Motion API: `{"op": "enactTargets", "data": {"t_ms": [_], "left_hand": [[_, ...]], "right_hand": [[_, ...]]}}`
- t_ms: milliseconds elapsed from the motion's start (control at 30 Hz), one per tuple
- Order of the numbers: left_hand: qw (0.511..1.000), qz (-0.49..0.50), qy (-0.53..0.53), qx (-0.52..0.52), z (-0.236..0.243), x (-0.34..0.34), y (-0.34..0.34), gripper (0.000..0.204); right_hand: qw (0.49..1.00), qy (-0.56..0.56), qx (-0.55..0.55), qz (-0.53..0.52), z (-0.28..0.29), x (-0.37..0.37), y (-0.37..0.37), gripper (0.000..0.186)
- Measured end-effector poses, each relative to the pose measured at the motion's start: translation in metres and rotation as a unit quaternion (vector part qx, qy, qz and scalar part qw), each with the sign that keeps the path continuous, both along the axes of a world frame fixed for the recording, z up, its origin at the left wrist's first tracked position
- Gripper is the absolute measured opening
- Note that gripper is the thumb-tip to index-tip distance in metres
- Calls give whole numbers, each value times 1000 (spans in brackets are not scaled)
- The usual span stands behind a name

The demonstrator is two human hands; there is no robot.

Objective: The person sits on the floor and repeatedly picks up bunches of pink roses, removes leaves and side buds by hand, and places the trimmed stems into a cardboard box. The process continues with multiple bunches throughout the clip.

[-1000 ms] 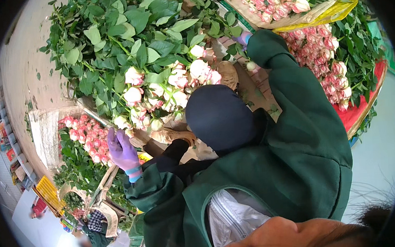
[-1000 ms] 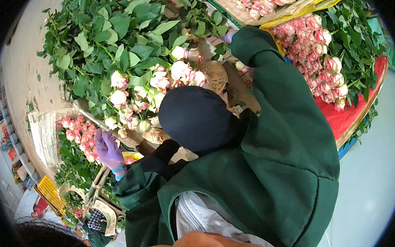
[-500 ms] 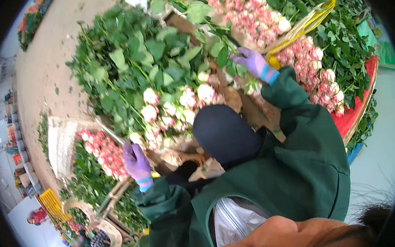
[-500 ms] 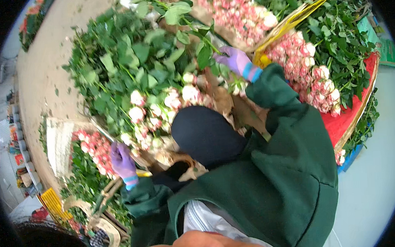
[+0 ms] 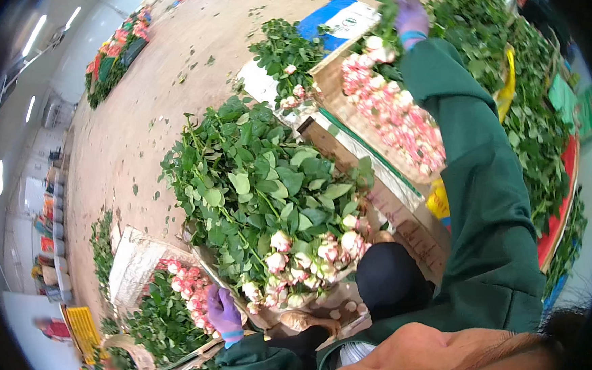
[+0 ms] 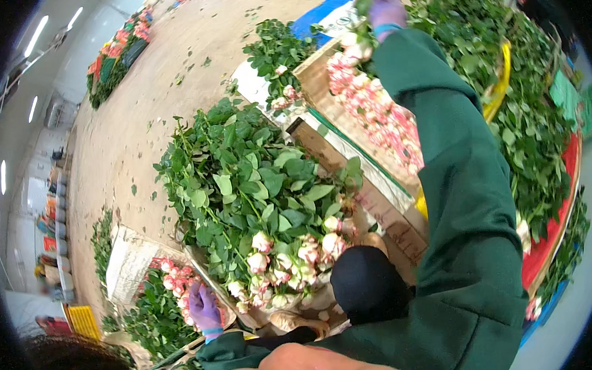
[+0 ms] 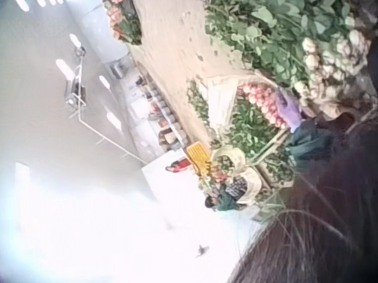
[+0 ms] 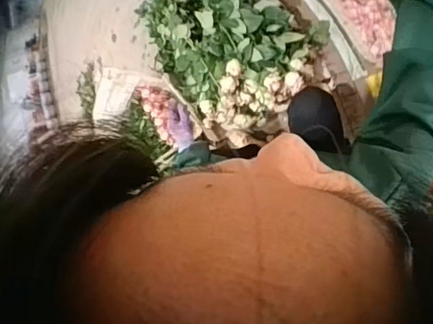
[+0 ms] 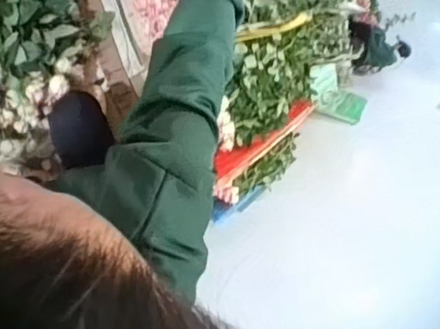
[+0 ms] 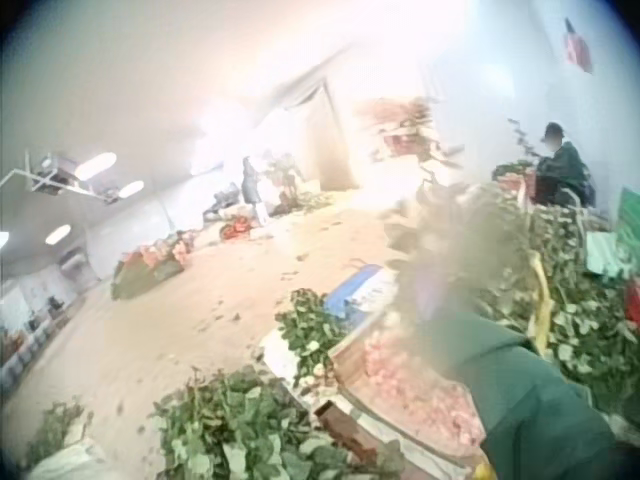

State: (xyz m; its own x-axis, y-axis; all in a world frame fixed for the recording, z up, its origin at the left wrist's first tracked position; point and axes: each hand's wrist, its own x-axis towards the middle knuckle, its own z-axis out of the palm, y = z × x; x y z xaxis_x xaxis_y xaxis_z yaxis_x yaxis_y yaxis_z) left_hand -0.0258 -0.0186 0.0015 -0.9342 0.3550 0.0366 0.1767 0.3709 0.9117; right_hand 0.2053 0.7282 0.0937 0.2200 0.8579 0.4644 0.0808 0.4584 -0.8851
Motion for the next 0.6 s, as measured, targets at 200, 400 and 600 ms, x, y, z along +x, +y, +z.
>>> {"op": "enactTargets", "data": {"t_ms": [200,400,600], "left_hand": [[999,22,0,-37,-5,0,12,35],[995,44,-1,-88,-11,3,4,39],[990,-29,119,-74,-3,-6,33,37]], "right_hand": [[928,105,-354,-48,-119,15,99,38],[884,-207,-402,-120,-198,-19,148,41],[943,-259,-151,146,-187,41,149,62]]}}
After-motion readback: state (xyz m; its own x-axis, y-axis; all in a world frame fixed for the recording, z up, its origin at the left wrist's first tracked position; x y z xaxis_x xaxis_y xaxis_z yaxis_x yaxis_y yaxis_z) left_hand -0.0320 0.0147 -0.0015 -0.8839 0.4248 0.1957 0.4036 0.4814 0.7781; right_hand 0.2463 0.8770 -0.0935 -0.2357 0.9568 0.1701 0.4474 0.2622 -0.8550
